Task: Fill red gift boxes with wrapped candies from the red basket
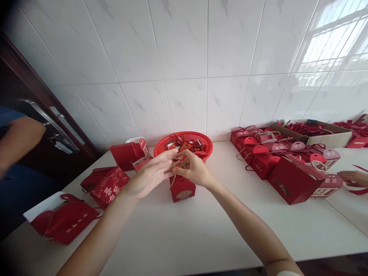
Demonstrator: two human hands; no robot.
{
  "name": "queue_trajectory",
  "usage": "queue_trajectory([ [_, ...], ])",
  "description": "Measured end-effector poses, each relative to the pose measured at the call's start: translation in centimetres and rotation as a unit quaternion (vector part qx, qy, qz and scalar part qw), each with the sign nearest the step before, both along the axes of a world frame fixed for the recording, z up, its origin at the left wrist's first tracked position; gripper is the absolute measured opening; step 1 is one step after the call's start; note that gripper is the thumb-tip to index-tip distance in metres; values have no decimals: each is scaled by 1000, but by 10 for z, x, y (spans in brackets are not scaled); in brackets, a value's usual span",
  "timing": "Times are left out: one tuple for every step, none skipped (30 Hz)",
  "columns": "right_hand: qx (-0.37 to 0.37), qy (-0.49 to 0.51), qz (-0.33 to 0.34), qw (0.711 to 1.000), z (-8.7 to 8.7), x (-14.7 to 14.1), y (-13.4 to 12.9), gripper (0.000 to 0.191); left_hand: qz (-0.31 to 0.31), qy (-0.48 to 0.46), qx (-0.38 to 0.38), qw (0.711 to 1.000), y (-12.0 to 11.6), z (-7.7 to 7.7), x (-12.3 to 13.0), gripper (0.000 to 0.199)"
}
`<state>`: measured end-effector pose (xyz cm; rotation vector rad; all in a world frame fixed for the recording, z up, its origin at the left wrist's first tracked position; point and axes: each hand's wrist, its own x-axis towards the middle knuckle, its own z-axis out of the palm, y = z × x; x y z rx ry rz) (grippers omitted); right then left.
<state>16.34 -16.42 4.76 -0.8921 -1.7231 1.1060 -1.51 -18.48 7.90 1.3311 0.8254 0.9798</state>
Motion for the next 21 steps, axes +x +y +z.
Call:
queue_trajectory([
  [14,-7,-16,1000,-1,-3,0,32,-7,5,6,1000,0,1,6,45],
  [27,-11,-35,999,-3,-5,1,31,-10,9,12,1000,0,2,11,46],
  [38,-14,-55,998,-5,-6,1,30,-10,13,18,1000,1,2,14,47],
  [46,-17,-73,996,-6,-7,1,28,-9,18,22,1000,1,2,16,48],
  [53,-23,-88,994,-9,-7,1,27,-12,24,25,999,2,1,18,50],
  [58,-30,-99,993,-11,-7,1,26,-15,33,28,999,2,-1,18,52],
  [60,-35,-108,992,-13,-7,1,25,-13,49,38,998,2,-4,18,55],
  [62,-35,-115,991,-15,-7,1,24,-2,70,53,996,2,-8,18,59],
  [62,-24,-123,990,-16,-6,1,24,17,97,74,992,1,-13,18,64],
  [61,-6,-133,989,-16,-5,1,23,46,127,97,986,1,-19,18,70],
  [57,17,-140,988,-16,-4,1,22,78,157,123,977,0,-26,18,77],
  [47,41,-143,988,-15,-2,0,21,109,186,150,965,0,-33,18,84],
  [30,65,-140,988,-13,0,-1,20,131,213,177,952,1,-42,19,88],
  [9,86,-129,988,-11,2,-2,19,143,240,201,939,2,-50,19,90],
  [-15,104,-115,988,-8,4,-4,20,148,266,222,926,3,-59,21,88],
  [-39,121,-98,987,-6,6,-6,21,149,292,239,914,5,-68,22,80],
  [-60,136,-84,985,-5,8,-8,22,148,316,252,903,7,-76,24,68],
  [-77,150,-73,983,-4,10,-10,23,145,333,264,894,9,-84,26,53],
  [-91,158,-64,981,-4,11,-12,24,141,341,274,888,10,-90,29,42],
  [-104,164,-55,979,-5,13,-14,25,135,340,284,886,11,-94,31,35],
  [-114,168,-49,978,-6,16,-15,26,125,333,290,889,10,-98,33,32],
])
